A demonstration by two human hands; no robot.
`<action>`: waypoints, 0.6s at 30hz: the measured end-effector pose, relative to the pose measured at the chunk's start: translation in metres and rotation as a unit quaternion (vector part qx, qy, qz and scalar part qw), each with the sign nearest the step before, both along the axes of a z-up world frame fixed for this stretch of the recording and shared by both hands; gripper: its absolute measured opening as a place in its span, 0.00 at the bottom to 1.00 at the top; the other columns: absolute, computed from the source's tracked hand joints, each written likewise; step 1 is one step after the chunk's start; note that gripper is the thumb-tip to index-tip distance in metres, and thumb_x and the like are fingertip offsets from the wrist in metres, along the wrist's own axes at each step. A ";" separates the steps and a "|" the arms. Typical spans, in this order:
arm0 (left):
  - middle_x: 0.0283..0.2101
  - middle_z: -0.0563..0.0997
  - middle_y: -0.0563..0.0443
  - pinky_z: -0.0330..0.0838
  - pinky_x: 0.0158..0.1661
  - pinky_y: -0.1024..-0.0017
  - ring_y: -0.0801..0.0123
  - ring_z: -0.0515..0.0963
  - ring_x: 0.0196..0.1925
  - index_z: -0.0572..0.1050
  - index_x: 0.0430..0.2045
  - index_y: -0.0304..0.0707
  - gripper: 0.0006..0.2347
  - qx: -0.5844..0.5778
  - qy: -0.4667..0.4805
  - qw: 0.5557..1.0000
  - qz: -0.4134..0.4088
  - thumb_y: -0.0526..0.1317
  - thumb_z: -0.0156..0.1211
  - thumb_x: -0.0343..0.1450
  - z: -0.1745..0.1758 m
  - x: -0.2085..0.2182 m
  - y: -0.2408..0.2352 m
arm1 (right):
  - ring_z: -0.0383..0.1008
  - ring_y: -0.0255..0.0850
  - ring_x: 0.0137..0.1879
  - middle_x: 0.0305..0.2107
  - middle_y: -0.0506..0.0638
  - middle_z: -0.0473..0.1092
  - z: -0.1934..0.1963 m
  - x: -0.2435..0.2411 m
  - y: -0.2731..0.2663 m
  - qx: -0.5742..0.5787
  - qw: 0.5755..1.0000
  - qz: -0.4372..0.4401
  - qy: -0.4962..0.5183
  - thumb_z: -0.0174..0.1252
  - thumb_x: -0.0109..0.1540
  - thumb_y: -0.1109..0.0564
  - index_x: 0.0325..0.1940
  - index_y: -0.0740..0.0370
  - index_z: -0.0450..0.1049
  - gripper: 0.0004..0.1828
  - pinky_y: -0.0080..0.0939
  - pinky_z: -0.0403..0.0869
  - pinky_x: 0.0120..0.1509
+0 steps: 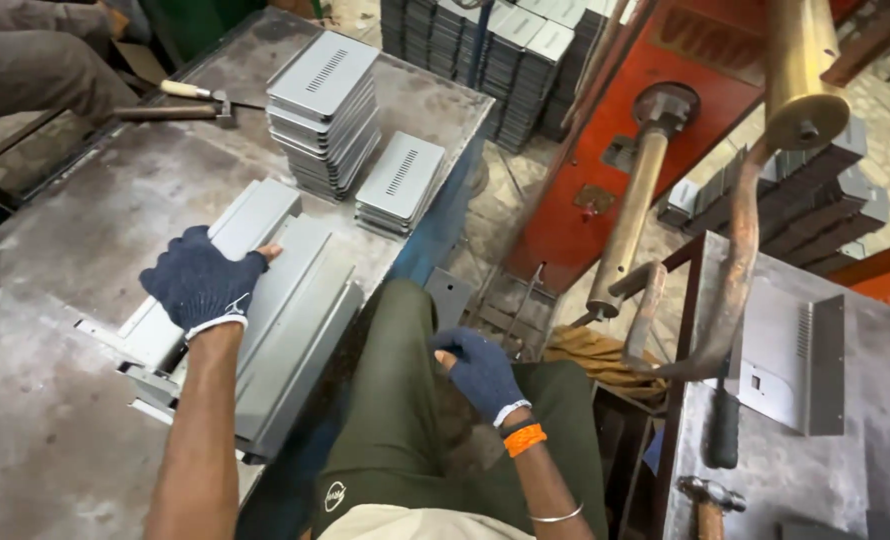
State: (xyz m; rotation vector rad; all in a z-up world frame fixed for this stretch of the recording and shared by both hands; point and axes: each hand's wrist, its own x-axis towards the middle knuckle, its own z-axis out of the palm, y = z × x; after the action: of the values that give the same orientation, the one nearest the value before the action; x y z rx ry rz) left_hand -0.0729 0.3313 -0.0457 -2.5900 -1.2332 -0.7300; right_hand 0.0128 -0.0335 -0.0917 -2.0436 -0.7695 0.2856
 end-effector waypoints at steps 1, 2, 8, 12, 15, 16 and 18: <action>0.30 0.81 0.44 0.65 0.39 0.58 0.53 0.78 0.28 0.80 0.32 0.41 0.38 0.000 0.001 1.000 0.004 0.80 0.64 0.55 0.001 -0.001 0.005 | 0.78 0.40 0.39 0.36 0.43 0.80 0.018 -0.003 0.011 0.000 1.000 0.004 0.001 0.59 0.56 0.57 0.43 0.57 0.80 0.12 0.39 0.74 0.46; 0.33 0.82 0.47 0.68 0.40 0.59 0.54 0.81 0.33 0.80 0.38 0.46 0.36 -0.018 -0.017 0.999 -0.037 0.77 0.68 0.53 0.002 -0.001 0.011 | 0.78 0.45 0.48 0.40 0.45 0.80 0.036 -0.006 0.023 -0.024 0.999 -0.005 0.023 0.60 0.59 0.52 0.47 0.49 0.80 0.12 0.45 0.74 0.54; 0.43 0.80 0.56 0.69 0.51 0.61 0.61 0.80 0.49 0.75 0.52 0.53 0.37 0.056 0.020 0.959 -0.277 0.59 0.77 0.48 0.032 0.043 -0.007 | 0.69 0.52 0.63 0.56 0.51 0.69 0.126 -0.015 0.093 0.013 0.960 -0.063 -0.272 0.69 0.55 0.52 0.68 0.48 0.66 0.37 0.50 0.67 0.69; 0.40 0.76 0.57 0.71 0.50 0.59 0.60 0.77 0.47 0.72 0.43 0.52 0.33 0.109 0.111 0.879 -0.450 0.52 0.79 0.44 0.072 0.079 -0.071 | 0.60 0.49 0.73 0.64 0.53 0.65 0.157 -0.009 0.118 -0.136 0.926 -0.092 -0.340 0.66 0.50 0.54 0.78 0.53 0.51 0.54 0.48 0.50 0.83; 0.49 0.75 0.56 0.55 0.65 0.56 0.63 0.70 0.58 0.70 0.52 0.52 0.34 0.121 0.070 0.822 -0.551 0.54 0.75 0.50 0.049 0.108 -0.092 | 0.76 0.54 0.55 0.45 0.55 0.78 0.161 0.018 0.097 -0.233 0.940 -0.124 -0.217 0.70 0.48 0.59 0.79 0.56 0.50 0.58 0.53 0.67 0.64; 0.49 0.75 0.56 0.55 0.65 0.56 0.63 0.70 0.58 0.70 0.52 0.52 0.34 0.120 0.068 0.822 -0.553 0.54 0.75 0.50 0.060 0.102 -0.106 | 0.76 0.54 0.55 0.45 0.55 0.78 0.155 0.023 0.090 -0.236 0.939 -0.125 -0.217 0.70 0.48 0.59 0.79 0.56 0.50 0.58 0.53 0.67 0.64; 0.68 0.67 0.48 0.46 0.70 0.46 0.55 0.65 0.66 0.56 0.73 0.48 0.51 0.081 -0.060 0.847 -0.522 0.56 0.73 0.51 0.083 0.085 -0.134 | 0.80 0.58 0.49 0.40 0.57 0.78 0.141 0.030 0.076 -0.289 0.913 -0.234 -0.167 0.75 0.46 0.51 0.79 0.42 0.50 0.61 0.58 0.79 0.52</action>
State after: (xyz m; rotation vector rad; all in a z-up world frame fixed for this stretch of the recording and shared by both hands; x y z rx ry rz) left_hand 0.0124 0.1974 0.0371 -2.9402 0.3723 -1.0758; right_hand 0.0429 0.0421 0.0492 -2.8125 -0.3815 -0.1404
